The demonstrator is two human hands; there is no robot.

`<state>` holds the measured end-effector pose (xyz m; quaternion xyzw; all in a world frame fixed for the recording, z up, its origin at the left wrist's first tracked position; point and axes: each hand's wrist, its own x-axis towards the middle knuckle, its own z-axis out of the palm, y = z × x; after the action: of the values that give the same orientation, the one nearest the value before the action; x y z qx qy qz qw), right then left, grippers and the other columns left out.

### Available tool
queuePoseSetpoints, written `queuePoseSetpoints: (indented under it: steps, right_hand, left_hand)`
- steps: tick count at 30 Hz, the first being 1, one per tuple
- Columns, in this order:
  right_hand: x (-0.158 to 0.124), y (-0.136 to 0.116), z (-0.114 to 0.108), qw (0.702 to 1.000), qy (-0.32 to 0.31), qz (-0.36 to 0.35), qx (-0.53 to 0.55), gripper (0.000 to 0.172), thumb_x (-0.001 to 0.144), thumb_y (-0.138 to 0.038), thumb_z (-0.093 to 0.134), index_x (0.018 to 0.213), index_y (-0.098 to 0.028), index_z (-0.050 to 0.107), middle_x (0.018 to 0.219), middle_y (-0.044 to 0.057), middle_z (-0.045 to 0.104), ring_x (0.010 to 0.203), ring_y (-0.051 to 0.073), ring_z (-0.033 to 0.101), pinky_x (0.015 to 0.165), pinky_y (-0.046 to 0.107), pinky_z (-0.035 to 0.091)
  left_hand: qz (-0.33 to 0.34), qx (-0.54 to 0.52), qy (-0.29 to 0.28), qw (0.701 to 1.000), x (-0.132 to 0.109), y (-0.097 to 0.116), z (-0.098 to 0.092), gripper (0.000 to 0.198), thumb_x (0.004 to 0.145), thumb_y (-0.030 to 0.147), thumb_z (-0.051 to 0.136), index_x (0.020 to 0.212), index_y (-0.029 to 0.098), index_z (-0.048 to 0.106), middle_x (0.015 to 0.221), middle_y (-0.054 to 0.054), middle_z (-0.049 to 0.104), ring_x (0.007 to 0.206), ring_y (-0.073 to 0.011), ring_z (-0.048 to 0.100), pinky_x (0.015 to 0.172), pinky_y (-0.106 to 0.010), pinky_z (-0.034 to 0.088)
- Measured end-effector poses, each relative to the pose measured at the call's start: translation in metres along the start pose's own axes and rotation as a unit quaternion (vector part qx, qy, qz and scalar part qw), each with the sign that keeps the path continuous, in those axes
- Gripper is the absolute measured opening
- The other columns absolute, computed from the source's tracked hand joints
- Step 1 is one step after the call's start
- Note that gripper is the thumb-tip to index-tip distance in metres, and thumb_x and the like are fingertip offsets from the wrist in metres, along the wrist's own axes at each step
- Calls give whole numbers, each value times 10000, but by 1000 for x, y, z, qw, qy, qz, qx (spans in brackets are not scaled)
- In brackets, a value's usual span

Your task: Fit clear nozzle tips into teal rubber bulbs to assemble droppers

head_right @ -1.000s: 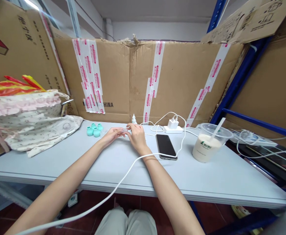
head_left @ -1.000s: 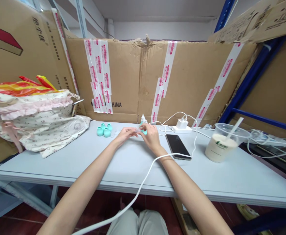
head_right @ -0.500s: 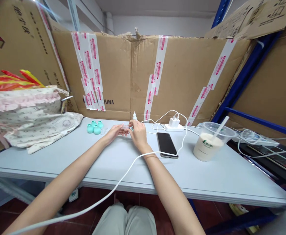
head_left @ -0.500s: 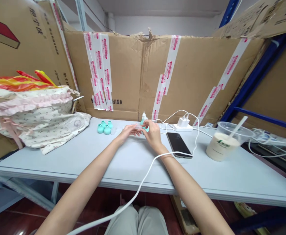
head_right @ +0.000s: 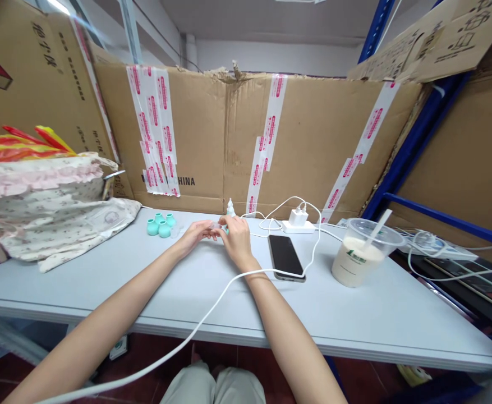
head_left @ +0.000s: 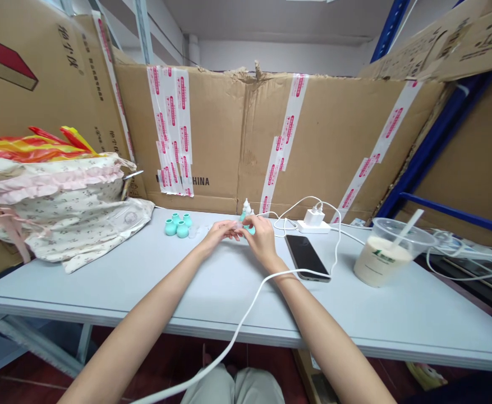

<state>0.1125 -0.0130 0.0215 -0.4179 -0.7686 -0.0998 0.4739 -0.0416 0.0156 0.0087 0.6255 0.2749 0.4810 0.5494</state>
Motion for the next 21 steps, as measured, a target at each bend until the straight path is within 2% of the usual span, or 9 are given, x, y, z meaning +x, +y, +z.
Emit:
queuePoseSetpoints:
  steps: [9,14,16,18,21]
  right_hand:
    - [-3,-1,1,999,-30,-7,-31,84,840,-242,476,844,-199,548,793,28,621,761,172,529,721,291,331]
    - [7,1,-9,999,-44,-1,-22,140,843,-292,482,896,-200,573,855,38,645,799,176,539,736,293,338]
    - [13,7,-20,998,-54,33,-25,169,841,-338,486,870,-214,597,865,33,655,805,176,545,725,287,346]
    - [18,18,-33,991,-77,105,-37,206,826,-395,500,812,-228,619,830,17,662,763,168,556,673,271,357]
    - [18,35,-45,964,-167,195,-73,222,753,-458,574,772,-247,642,780,-2,666,728,167,579,592,251,349]
  left_hand:
    - [21,73,-8,997,-3,3,-1,348,728,461,574,762,123,644,567,-34,603,564,-117,512,552,-232,319]
    - [5,30,4,1000,0,1,-1,389,703,487,589,828,123,645,730,-64,657,638,-139,585,600,-235,355]
    - [4,31,33,999,0,2,-3,423,700,493,592,894,122,644,836,-94,672,685,-153,607,638,-245,371]
    - [5,35,67,997,0,3,-6,473,686,485,612,988,121,623,904,-116,672,714,-160,617,665,-255,379]
    - [22,48,110,993,1,3,-13,507,674,468,630,1043,123,595,907,-113,673,668,-136,604,641,-246,377]
